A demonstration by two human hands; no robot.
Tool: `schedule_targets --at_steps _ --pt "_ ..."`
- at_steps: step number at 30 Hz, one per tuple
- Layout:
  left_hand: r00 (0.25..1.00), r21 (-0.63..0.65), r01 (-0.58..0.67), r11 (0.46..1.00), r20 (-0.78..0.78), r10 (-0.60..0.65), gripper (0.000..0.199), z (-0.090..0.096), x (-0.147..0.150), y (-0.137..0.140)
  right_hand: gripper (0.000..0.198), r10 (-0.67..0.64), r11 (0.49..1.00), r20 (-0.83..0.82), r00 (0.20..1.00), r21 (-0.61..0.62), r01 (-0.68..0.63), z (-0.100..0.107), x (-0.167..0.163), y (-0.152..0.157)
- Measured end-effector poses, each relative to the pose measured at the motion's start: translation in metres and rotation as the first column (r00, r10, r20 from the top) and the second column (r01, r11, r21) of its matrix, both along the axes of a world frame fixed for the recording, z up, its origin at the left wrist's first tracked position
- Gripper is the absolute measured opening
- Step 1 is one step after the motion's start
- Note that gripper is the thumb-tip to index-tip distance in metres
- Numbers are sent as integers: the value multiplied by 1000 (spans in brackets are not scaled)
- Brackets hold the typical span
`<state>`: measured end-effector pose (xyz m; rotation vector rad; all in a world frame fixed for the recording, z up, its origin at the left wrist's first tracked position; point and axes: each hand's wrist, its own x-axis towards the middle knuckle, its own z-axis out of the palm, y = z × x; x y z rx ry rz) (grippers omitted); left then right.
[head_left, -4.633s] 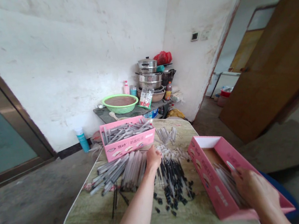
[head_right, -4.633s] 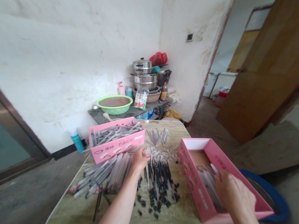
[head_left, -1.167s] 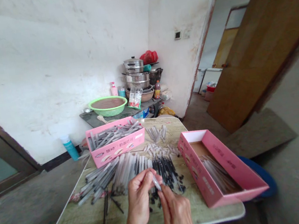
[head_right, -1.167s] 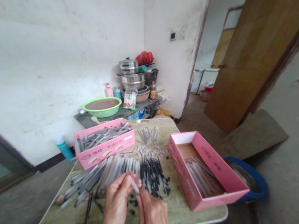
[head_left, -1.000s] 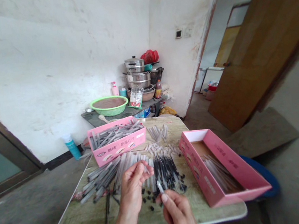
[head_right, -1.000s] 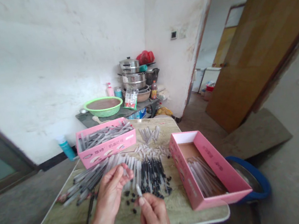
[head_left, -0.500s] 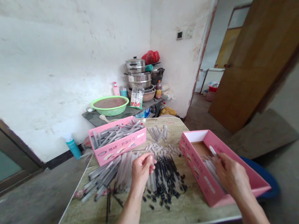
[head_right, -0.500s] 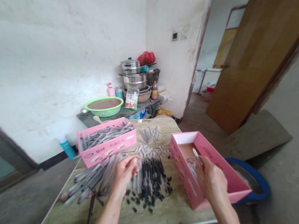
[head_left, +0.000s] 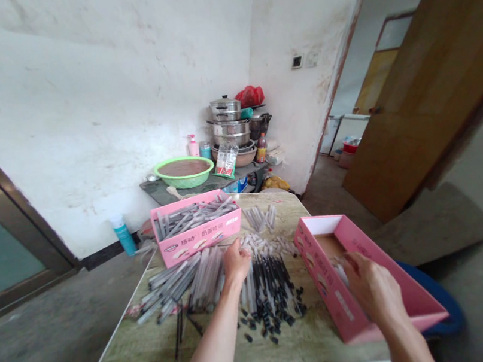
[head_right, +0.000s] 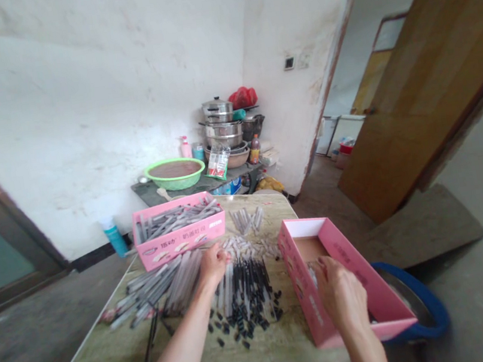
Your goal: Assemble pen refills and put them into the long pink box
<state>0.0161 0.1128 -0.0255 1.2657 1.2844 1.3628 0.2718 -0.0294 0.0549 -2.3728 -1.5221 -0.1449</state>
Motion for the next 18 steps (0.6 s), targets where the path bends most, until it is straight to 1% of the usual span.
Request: schedule_targets --at_steps 1,3,4,5,6,7,9,11,13,15,18 --pt "1000 25 -23 999 0 23 27 4 -6 -5 37 34 996 -42 999 82 -31 2 -8 -5" --pt "996 91 -89 992 17 87 34 9 -20 -23 37 168 963 -152 974 235 -130 1 -30 -13" --pt "991 150 -133 980 44 127 36 10 -25 -34 37 259 939 -207 943 281 -196 -4 -43 -15" --pt "981 188 -191 963 78 180 35 10 -30 -47 37 337 918 -253 907 302 -257 -10 -58 -16" --pt "974 198 -221 955 91 206 34 8 -33 -60 35 400 902 -288 870 291 -318 -18 -73 -14" --pt "977 198 -209 958 78 197 35 5 -35 -73 31 438 894 -305 846 243 -375 -27 -89 -11" --pt "984 191 -176 966 51 169 35 -2 -35 -93 24 441 897 -275 854 109 -428 -44 -120 -1" --pt "990 186 -143 972 34 139 35 -9 -32 -104 21 399 909 -203 894 -38 -415 -58 -145 14" --pt "991 188 -134 973 47 127 36 -13 -29 -108 19 362 916 -154 919 -124 -382 -67 -164 29" --pt "989 185 -132 974 85 118 37 -14 -27 -108 19 338 921 -139 931 -156 -357 -72 -175 42" --pt "987 178 -130 975 114 111 37 -14 -28 -106 20 303 926 -121 945 -197 -322 -74 -183 56"
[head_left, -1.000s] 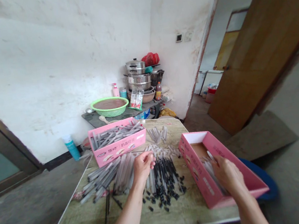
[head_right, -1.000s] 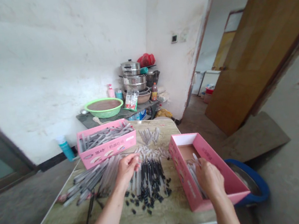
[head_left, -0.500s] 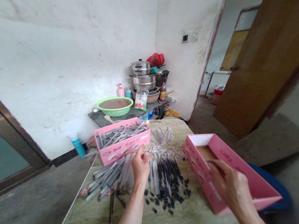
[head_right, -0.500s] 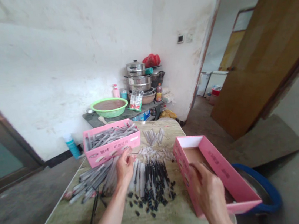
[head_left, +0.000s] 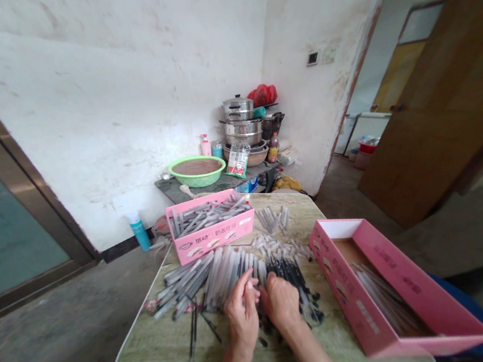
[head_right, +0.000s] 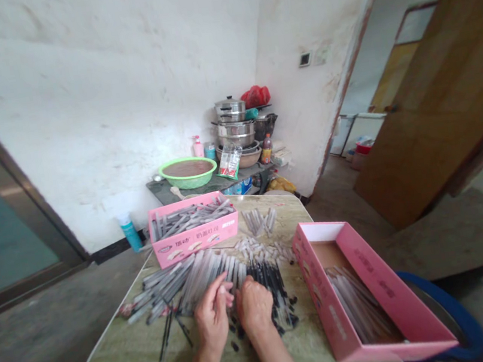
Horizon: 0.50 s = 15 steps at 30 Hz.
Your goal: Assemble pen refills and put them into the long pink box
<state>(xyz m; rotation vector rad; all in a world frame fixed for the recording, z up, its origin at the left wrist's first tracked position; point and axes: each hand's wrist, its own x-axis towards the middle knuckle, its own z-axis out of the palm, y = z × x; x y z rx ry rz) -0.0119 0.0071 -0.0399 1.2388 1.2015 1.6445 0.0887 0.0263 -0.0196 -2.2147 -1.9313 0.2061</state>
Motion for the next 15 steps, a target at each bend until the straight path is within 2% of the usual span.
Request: schedule_targets --at_steps 8,12,15 --pt "993 62 -27 998 -116 34 38 -9 -3 3 18 -10 998 0 1000 -61 10 0 -4 19" --pt "994 24 -51 998 -93 53 38 -10 -10 7 23 -25 999 -54 998 -42 22 -3 5 17" --pt "999 -6 -18 1000 -47 18 40 -6 -17 12 28 -24 1000 -138 990 -18 21 1 19 12"
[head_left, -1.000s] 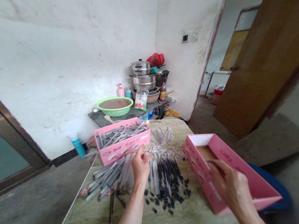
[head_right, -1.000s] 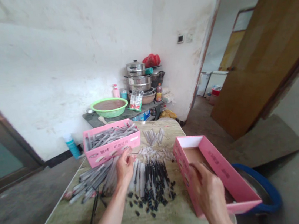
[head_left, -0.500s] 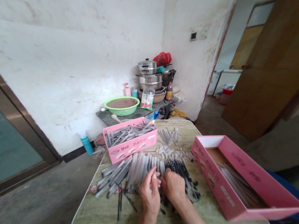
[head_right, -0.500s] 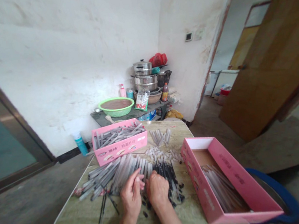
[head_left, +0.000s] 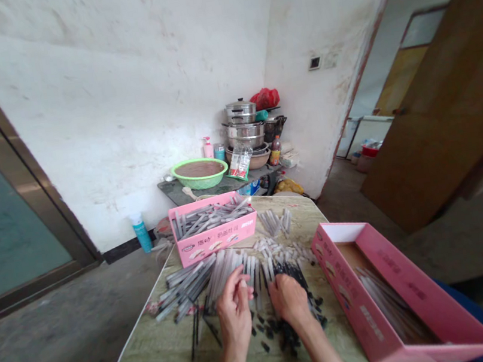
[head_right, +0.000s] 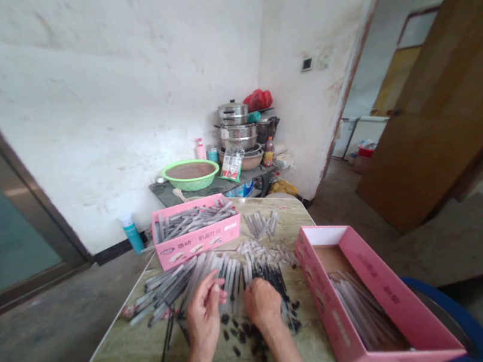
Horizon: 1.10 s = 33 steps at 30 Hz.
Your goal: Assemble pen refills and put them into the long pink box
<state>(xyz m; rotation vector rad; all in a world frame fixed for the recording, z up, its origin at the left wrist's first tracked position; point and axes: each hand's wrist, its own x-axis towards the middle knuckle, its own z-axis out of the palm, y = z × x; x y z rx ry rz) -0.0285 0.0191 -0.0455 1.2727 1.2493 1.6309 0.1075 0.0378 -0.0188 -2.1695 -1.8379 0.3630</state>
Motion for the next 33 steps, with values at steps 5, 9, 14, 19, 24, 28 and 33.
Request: schedule_targets --at_steps 5,9,14,19,24,28,33 --pt "973 -137 208 969 134 -190 43 19 -4 4 37 111 994 -249 962 7 -113 10 15 -26" --pt "830 -149 497 855 369 -418 45 34 0 -4 39 87 945 -880 467 -74 -317 3 15 -57" --pt "743 -115 581 806 478 -467 36 35 6 -14 40 -53 942 -987 -149 0 -337 -6 11 -83" --pt "731 -94 585 805 490 -474 30 38 6 -21 37 -47 973 -944 -327 31 -227 -13 3 -94" --pt "737 -90 593 800 462 -494 25 45 4 -23 36 -91 961 -933 -348 9 -277 -11 -2 -96" --pt "808 -145 500 854 431 -401 27 46 6 -21 41 37 969 -995 -97 59 -239 -3 1 -94" --pt "859 -179 396 901 418 -295 29 45 11 -21 38 319 941 -723 612 318 -116 -6 5 -95"
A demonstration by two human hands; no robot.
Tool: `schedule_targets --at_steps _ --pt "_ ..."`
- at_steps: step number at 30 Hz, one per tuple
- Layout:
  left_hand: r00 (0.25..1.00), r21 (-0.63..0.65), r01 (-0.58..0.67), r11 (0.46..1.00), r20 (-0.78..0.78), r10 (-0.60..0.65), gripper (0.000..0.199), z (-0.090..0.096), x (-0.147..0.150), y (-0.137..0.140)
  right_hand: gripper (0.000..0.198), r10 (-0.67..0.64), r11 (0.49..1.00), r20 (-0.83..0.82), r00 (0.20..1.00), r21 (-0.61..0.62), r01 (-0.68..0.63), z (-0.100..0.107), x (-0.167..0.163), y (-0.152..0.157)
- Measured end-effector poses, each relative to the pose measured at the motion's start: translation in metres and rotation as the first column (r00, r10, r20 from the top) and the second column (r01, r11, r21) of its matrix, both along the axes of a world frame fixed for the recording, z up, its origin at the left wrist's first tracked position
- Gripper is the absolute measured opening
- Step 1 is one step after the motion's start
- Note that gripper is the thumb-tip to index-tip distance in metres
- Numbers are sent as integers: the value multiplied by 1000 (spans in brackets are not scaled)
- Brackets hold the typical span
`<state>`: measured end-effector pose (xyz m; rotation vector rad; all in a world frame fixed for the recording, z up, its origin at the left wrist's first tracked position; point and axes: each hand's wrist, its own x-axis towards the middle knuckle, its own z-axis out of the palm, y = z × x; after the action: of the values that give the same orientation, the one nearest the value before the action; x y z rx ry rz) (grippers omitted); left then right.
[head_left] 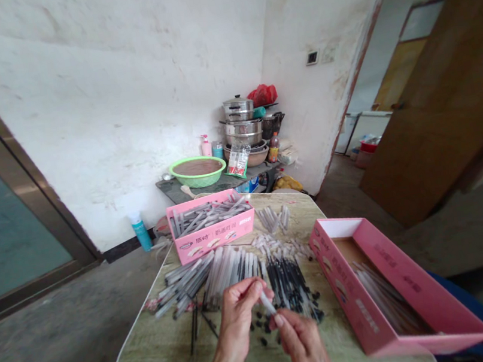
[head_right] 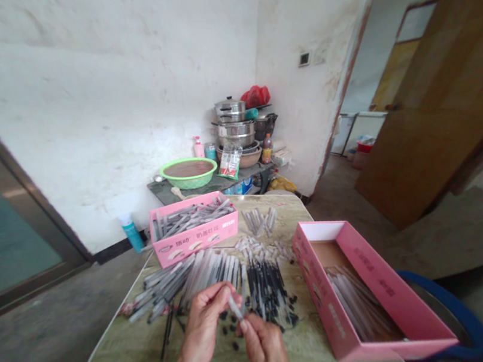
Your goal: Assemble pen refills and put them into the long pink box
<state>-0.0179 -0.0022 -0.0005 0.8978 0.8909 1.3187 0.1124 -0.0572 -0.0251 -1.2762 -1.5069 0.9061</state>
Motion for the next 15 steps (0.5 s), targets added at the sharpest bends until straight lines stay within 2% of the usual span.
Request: schedule_targets --at_steps 2,4,6,7,9,10,11,13,15 --pt "1000 -4 -27 1000 -11 27 30 1 2 -1 35 -114 980 223 968 183 73 -4 -1 0" --pt "997 -14 -74 997 -25 73 31 2 4 -1 32 -208 949 335 919 297 106 -7 -2 0" --pt "992 -24 -119 993 -37 118 32 4 5 -1 31 -236 946 328 915 294 139 -5 -4 0" --pt "992 -28 -125 992 -35 124 32 5 4 -1 30 -212 959 275 938 245 144 -2 -6 0" --pt "996 -23 -84 996 3 84 32 8 3 -1 33 -101 994 48 994 54 99 7 -7 1" --pt "999 -12 -33 999 37 33 33 10 1 -1 35 -36 998 -125 991 -55 30 12 -8 1" --pt "996 1 31 1000 79 -31 34 12 0 -1 38 15 987 -315 949 -145 -64 17 -8 0" --pt "970 36 165 986 174 -169 40 16 -2 -2 39 64 934 -645 762 -231 -274 24 -8 0" --pt "929 70 261 963 252 -271 44 19 -4 -3 35 77 876 -832 550 -207 -436 26 -7 -2"
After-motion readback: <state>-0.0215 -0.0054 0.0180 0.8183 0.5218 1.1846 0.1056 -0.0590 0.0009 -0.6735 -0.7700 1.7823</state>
